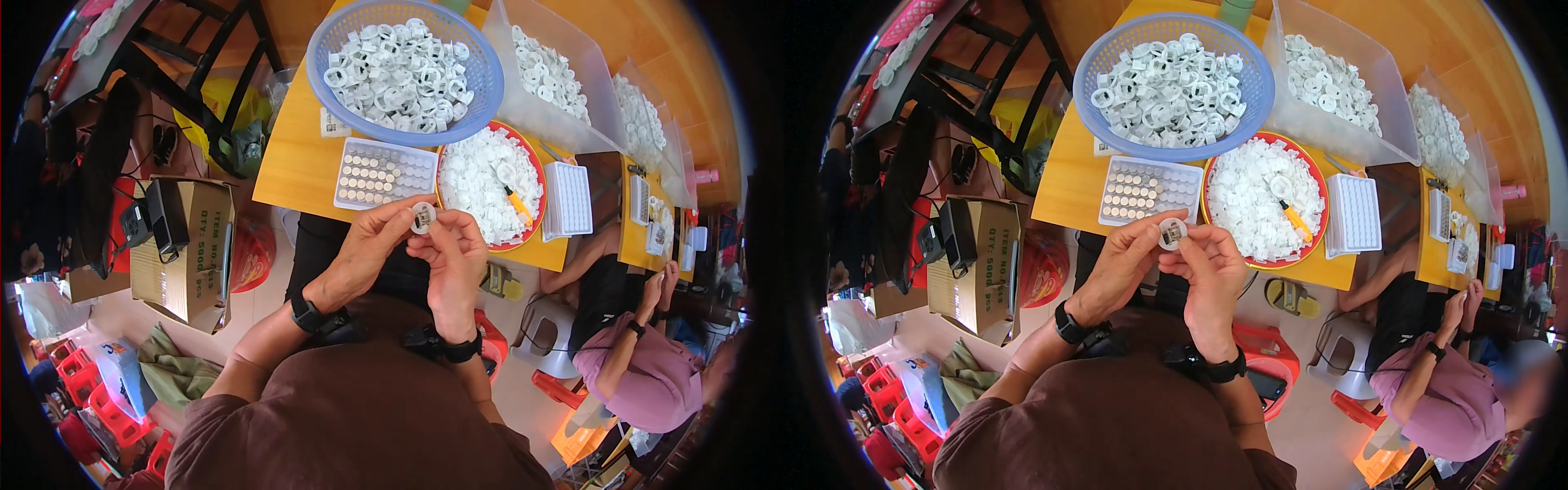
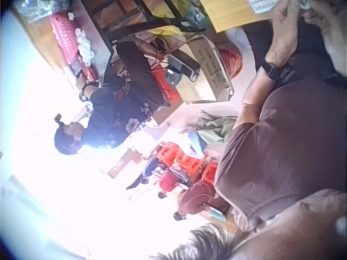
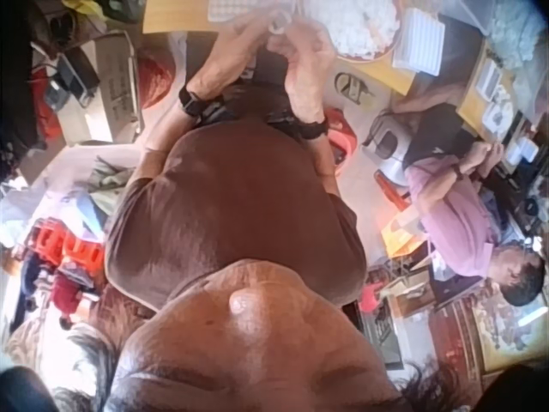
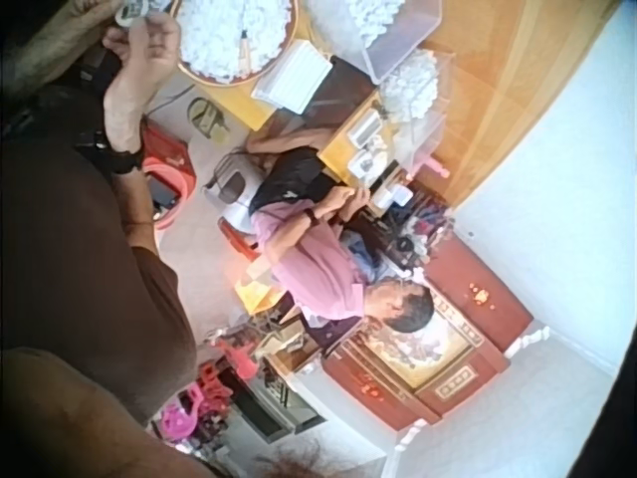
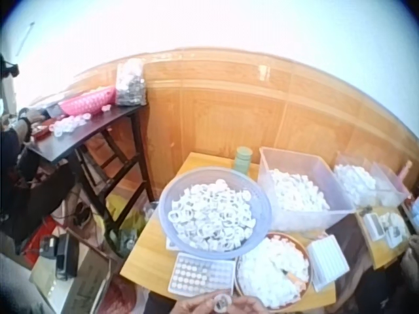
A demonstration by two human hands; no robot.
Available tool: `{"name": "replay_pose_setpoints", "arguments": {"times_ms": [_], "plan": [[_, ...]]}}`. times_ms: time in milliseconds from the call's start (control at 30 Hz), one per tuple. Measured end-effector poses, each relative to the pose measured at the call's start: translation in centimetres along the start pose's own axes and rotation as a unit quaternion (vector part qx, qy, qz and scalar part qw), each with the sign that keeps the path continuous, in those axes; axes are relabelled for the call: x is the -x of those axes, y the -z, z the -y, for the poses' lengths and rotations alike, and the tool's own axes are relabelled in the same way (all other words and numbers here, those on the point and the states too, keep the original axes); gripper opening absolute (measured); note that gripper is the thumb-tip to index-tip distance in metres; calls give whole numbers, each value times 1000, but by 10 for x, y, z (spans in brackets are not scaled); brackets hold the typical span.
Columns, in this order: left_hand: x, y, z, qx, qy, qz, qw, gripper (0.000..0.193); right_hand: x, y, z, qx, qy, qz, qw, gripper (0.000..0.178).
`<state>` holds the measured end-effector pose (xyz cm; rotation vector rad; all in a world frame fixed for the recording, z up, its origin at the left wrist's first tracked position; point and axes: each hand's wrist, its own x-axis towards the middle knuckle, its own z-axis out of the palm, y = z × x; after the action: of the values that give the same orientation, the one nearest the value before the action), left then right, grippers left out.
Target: Assembling small plastic rings and internal components into a housing.
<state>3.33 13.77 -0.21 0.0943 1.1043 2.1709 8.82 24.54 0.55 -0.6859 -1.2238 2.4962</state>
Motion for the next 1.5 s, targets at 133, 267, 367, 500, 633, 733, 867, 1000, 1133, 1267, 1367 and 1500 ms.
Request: {"name": "replay_pose_setpoints", "arguments": {"times_ms": [133,267,367,500,633,733,867,1000,1133,1267,1367,1500], "plan": [[-5,9,-6,-16,15,22,1000,36,2,-1,-5,91,44,29,994,13],[-6,14,-13,-26,27,36,999,36,0,-1,-6,274,179,17,945,11],[-8,17,-11,-89,14,40,995,34,-4,-2,1,389,283,35,876,12],[-10,14,-12,-155,3,57,986,33,-8,0,6,492,369,65,786,12],[-11,14,-12,-176,18,46,983,31,-9,-3,5,542,407,63,732,11],[-13,15,-10,-161,18,35,986,30,-11,-2,-2,513,372,63,771,11],[-14,13,-6,-144,35,12,989,30,-13,3,-10,534,380,52,753,12],[-16,14,1,-118,40,8,992,31,-15,6,-12,549,375,49,745,12],[-18,14,-3,-109,54,4,993,31,-21,11,-9,534,346,73,768,13],[-17,17,-7,-53,87,17,995,30,-18,10,3,418,231,87,874,12],[-17,17,-9,-77,89,26,993,31,-18,9,12,498,328,105,796,10],[-20,14,-10,-110,100,50,988,32,-18,16,21,506,330,116,789,10]]}}
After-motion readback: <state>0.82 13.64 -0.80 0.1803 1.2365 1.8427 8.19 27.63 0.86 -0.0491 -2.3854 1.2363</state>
